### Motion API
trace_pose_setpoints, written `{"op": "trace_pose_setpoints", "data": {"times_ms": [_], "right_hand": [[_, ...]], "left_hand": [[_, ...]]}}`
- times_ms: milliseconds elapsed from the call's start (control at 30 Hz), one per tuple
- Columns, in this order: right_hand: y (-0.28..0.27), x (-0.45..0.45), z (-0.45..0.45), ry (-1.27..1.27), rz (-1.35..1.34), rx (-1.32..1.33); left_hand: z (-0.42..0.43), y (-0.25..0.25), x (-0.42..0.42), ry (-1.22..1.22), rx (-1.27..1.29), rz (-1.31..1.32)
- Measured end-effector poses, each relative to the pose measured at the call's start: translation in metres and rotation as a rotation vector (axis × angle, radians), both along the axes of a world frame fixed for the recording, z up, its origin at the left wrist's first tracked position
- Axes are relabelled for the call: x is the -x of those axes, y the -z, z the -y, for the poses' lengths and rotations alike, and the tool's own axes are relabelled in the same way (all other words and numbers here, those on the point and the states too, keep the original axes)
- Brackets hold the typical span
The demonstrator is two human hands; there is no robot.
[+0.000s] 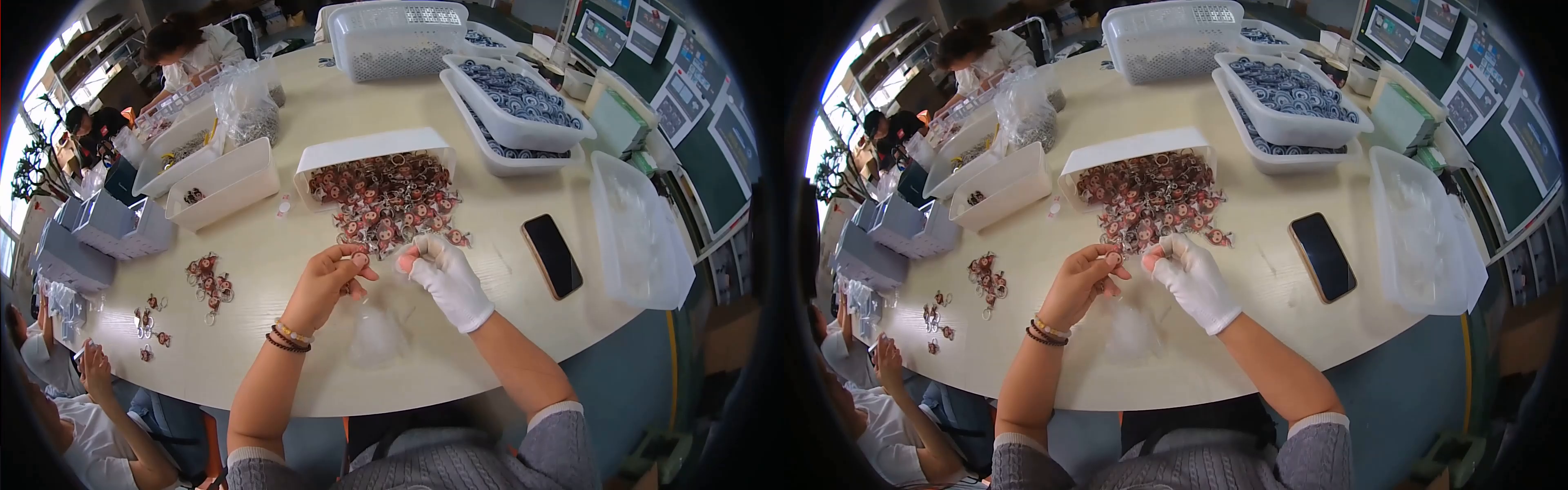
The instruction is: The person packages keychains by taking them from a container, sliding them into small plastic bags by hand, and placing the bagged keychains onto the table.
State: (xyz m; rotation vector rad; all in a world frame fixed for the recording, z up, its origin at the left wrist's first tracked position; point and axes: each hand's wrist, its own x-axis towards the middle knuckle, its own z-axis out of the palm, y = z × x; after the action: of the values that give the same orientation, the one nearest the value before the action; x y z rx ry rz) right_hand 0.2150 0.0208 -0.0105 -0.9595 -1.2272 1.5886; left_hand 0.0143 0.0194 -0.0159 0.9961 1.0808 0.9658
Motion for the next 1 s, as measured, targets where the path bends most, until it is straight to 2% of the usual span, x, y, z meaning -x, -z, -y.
{"op": "trace_pose_setpoints", "data": {"times_ms": [33, 167, 233, 267, 333, 367, 433, 467, 500, 567, 600, 667, 733, 833, 933, 1000], "right_hand": [[0.003, 0.000, -0.001, -0.002, -0.035, -0.008], [-0.002, 0.005, 0.003, 0.059, -0.018, 0.018], [-0.003, 0.008, 0.006, 0.048, -0.053, 0.009], [-0.002, 0.008, 0.006, 0.044, -0.055, 0.012], [-0.001, 0.009, 0.005, 0.051, -0.070, 0.012], [0.001, 0.009, 0.005, 0.047, -0.072, 0.014], [0.006, 0.009, 0.002, 0.046, -0.067, 0.009], [0.005, 0.008, 0.002, 0.045, -0.068, 0.008], [0.003, 0.007, 0.002, 0.021, -0.037, 0.006], [0.004, 0.007, 0.004, -0.006, -0.010, 0.006], [0.005, 0.008, 0.004, -0.026, -0.037, -0.009], [0.008, 0.009, 0.004, -0.046, -0.069, -0.022], [0.011, 0.009, 0.003, -0.079, -0.202, 0.081], [0.010, 0.008, 0.002, -0.116, -0.226, 0.189], [0.013, 0.015, 0.005, -0.139, -0.195, 0.255], [0.015, 0.015, 0.005, -0.077, -0.201, 0.184]], "left_hand": [[0.005, -0.002, -0.004, 0.013, 0.049, 0.100], [0.019, -0.001, -0.019, -0.033, -0.001, 0.111], [0.020, 0.005, -0.019, 0.001, -0.170, -0.048], [0.017, 0.005, -0.017, -0.003, -0.167, -0.049], [0.007, 0.001, -0.010, -0.133, -0.669, -1.028], [0.005, -0.001, -0.008, -0.135, -0.666, -1.030], [0.003, -0.006, -0.004, -0.135, -0.779, -1.369], [0.002, -0.006, -0.001, -0.123, -0.766, -1.393], [0.000, -0.003, 0.004, -0.123, -0.766, -1.394], [-0.003, 0.006, 0.018, -0.031, -0.780, -1.074], [-0.006, 0.001, 0.024, -0.032, -0.780, -1.078], [-0.011, -0.008, 0.033, 0.069, 0.130, -0.007], [-0.009, -0.007, 0.034, 0.033, 0.170, -0.008], [-0.004, -0.015, 0.028, 0.010, 0.182, -0.043], [0.003, -0.022, 0.014, -0.023, 0.084, -0.081], [0.006, -0.018, 0.010, 0.070, -0.062, -0.124]]}}
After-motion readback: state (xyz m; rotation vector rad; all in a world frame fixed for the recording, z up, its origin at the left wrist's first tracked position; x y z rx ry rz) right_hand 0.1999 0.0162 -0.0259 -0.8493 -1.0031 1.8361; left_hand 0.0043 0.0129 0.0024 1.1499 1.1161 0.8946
